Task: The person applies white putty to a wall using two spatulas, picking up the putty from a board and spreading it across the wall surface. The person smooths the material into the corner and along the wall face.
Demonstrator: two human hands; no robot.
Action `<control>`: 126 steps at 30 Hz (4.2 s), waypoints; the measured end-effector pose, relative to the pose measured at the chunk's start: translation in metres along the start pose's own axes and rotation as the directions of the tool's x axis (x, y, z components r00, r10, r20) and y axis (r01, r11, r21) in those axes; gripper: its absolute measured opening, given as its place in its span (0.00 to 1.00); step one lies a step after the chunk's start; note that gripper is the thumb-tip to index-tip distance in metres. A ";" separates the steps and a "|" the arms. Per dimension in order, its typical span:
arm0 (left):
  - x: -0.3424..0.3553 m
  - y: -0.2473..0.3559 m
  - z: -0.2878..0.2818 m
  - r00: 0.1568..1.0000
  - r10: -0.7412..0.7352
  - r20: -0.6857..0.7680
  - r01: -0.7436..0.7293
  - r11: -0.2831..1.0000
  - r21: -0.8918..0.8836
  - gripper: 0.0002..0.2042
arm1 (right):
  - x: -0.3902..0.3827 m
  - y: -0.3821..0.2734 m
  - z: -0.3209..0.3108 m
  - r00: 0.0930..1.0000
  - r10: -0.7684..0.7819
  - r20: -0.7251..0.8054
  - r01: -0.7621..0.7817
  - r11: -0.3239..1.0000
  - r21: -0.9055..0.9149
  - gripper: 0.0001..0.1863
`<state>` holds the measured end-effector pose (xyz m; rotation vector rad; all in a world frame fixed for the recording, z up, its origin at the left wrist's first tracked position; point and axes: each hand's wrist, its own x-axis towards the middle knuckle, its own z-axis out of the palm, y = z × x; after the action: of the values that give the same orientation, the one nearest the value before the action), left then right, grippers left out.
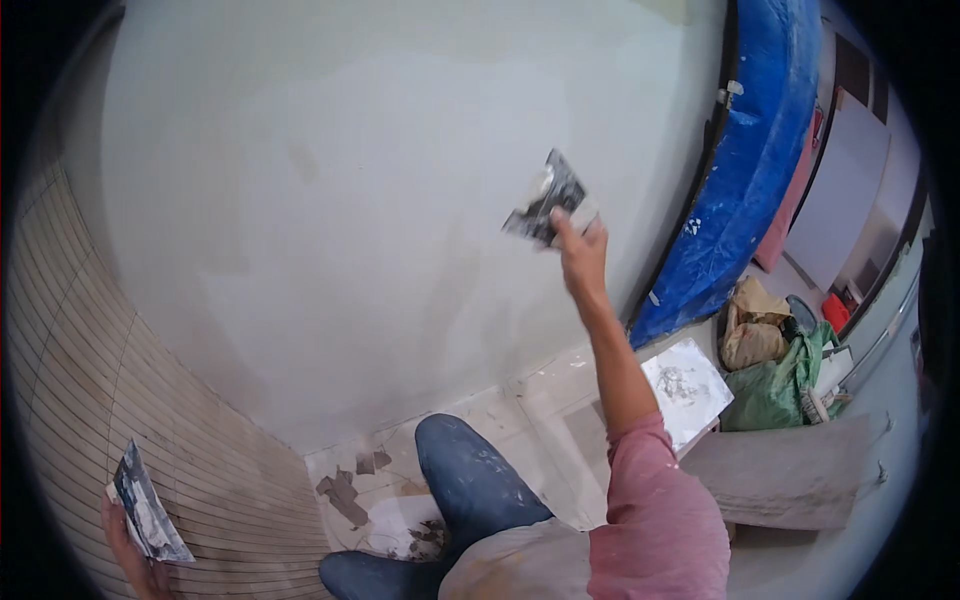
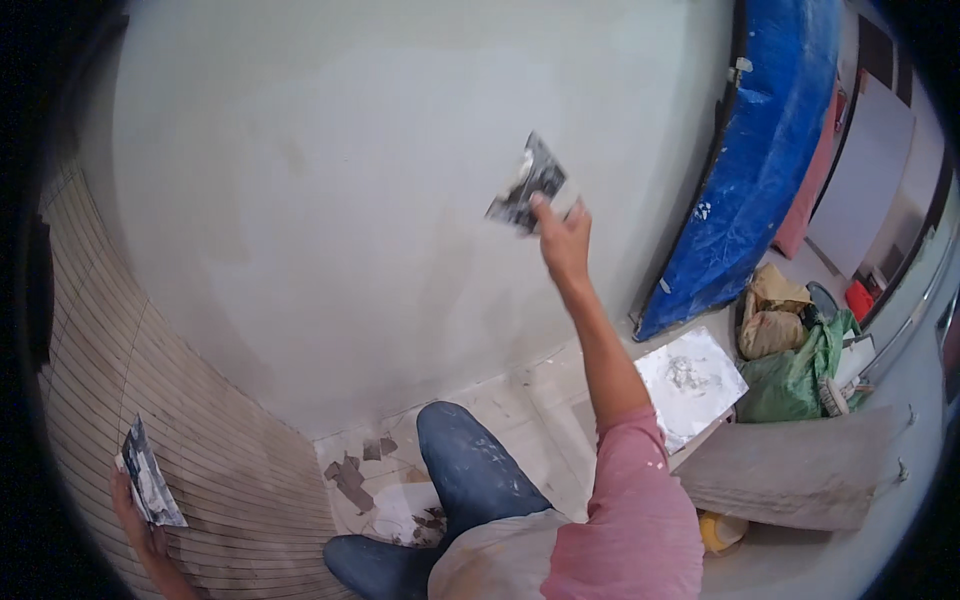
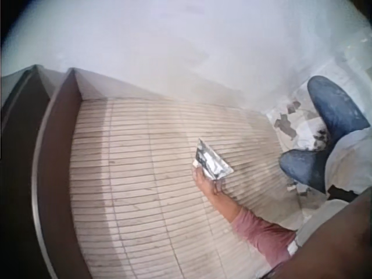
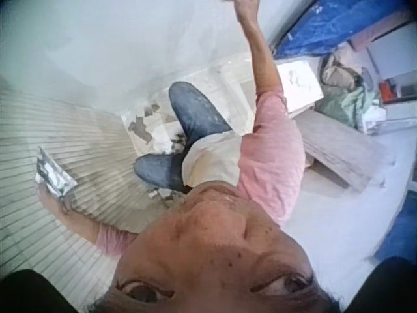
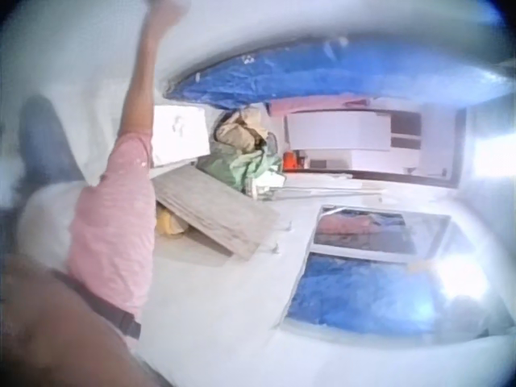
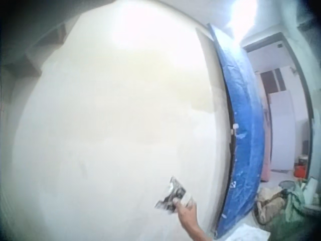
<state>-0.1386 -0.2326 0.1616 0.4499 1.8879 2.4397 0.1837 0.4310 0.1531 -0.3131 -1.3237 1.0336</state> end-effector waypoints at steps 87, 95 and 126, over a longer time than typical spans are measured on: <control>-0.030 0.013 -0.002 0.998 0.003 -0.068 -0.008 0.997 -0.078 0.24 | 0.153 -0.032 0.102 0.476 -0.797 0.371 0.634 0.019 -0.773 0.33; -0.019 -0.007 -0.010 1.000 0.020 0.008 -0.020 1.000 0.000 0.25 | 0.167 0.030 0.073 0.566 -0.714 0.413 0.592 0.003 -0.806 0.39; -0.027 0.009 -0.004 0.999 0.019 0.029 -0.017 0.998 -0.066 0.23 | 0.026 -0.051 0.398 0.666 -0.723 0.185 0.564 0.325 -0.759 0.25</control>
<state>-0.1120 -0.2442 0.1633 0.4997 1.7944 2.4830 -0.1525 0.2827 0.3172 -0.4444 -1.4622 -0.3397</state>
